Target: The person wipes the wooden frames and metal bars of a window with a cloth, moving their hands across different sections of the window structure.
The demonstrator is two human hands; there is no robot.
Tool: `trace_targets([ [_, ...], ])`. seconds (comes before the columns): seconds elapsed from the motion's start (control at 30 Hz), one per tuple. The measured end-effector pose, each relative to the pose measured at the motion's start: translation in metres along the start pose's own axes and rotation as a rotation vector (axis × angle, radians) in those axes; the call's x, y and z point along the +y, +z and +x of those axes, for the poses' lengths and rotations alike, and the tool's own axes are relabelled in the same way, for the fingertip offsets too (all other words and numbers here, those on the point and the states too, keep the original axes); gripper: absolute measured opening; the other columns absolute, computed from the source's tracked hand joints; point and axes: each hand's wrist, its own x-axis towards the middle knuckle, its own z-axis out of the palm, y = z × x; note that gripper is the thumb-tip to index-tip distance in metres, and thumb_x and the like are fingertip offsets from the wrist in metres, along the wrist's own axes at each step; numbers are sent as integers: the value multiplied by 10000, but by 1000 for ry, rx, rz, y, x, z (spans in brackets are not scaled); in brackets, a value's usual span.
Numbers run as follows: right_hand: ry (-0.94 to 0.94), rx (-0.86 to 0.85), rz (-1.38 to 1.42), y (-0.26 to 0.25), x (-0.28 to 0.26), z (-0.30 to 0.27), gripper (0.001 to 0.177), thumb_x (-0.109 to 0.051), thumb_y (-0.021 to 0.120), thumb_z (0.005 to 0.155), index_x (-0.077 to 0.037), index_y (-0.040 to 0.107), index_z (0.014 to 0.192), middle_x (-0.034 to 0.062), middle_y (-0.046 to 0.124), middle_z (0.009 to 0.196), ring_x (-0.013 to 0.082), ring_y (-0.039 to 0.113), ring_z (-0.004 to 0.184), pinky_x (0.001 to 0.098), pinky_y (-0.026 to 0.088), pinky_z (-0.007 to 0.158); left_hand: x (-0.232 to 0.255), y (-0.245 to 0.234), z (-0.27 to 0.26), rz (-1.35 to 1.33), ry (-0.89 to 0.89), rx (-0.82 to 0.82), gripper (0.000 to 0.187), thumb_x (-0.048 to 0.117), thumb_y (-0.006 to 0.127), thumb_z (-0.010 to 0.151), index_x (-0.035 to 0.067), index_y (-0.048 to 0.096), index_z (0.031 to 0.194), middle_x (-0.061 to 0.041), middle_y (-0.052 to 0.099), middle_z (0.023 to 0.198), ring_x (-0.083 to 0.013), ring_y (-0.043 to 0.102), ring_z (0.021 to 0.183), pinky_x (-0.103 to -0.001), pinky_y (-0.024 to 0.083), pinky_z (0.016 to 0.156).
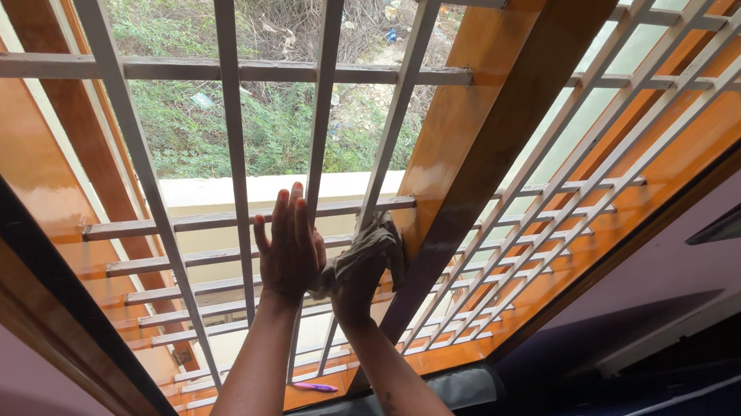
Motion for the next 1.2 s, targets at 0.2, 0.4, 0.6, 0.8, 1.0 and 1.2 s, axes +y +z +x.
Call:
trace_targets([
  [0.2,-213,-32,-433,-16,-47,20,621,-52,681,932,109,357,1436,330,437,1381,477,445,1283,528,338,1128,-1,2,1,-11,-8,-7,842,81,492,906,-25,72,1628,-189,483,1569,-317,423,1512,-538,-34,1293],
  [0.4,-180,35,-462,-29,-87,46,548,-6,630,913,118,403,1396,326,499,1322,518,516,1253,563,408,1104,2,1,-1,23,-24,-20,880,65,520,864,-1,89,1628,-159,497,1568,-293,432,1515,-526,-13,1307],
  [0.6,-103,-14,-470,-49,-136,55,348,-26,736,807,-2,578,1115,197,547,1180,420,561,1160,499,485,1005,6,-8,3,39,-42,-49,858,66,537,867,-3,140,1625,-142,501,1566,-286,426,1513,-525,32,1307],
  [0.8,258,-565,-656,-83,-122,-13,332,28,738,630,-75,701,943,166,549,1129,398,558,1123,488,500,935,3,-8,2,43,-32,-44,851,79,545,875,-13,145,1621,-141,498,1567,-284,430,1513,-528,58,1305],
  [1.0,494,-387,-461,-97,-106,-30,281,-103,738,751,-93,699,1029,135,655,1093,377,658,1028,458,532,891,-1,0,4,40,-2,-8,863,87,529,867,-23,124,1621,-156,501,1553,-297,449,1492,-536,57,1291],
  [1.2,-114,174,-362,-87,-186,77,604,15,634,886,-3,463,1465,264,506,1438,454,533,1339,516,458,1140,0,-1,-4,73,14,-7,861,108,513,876,-29,102,1620,-153,506,1546,-295,456,1486,-533,39,1295],
])
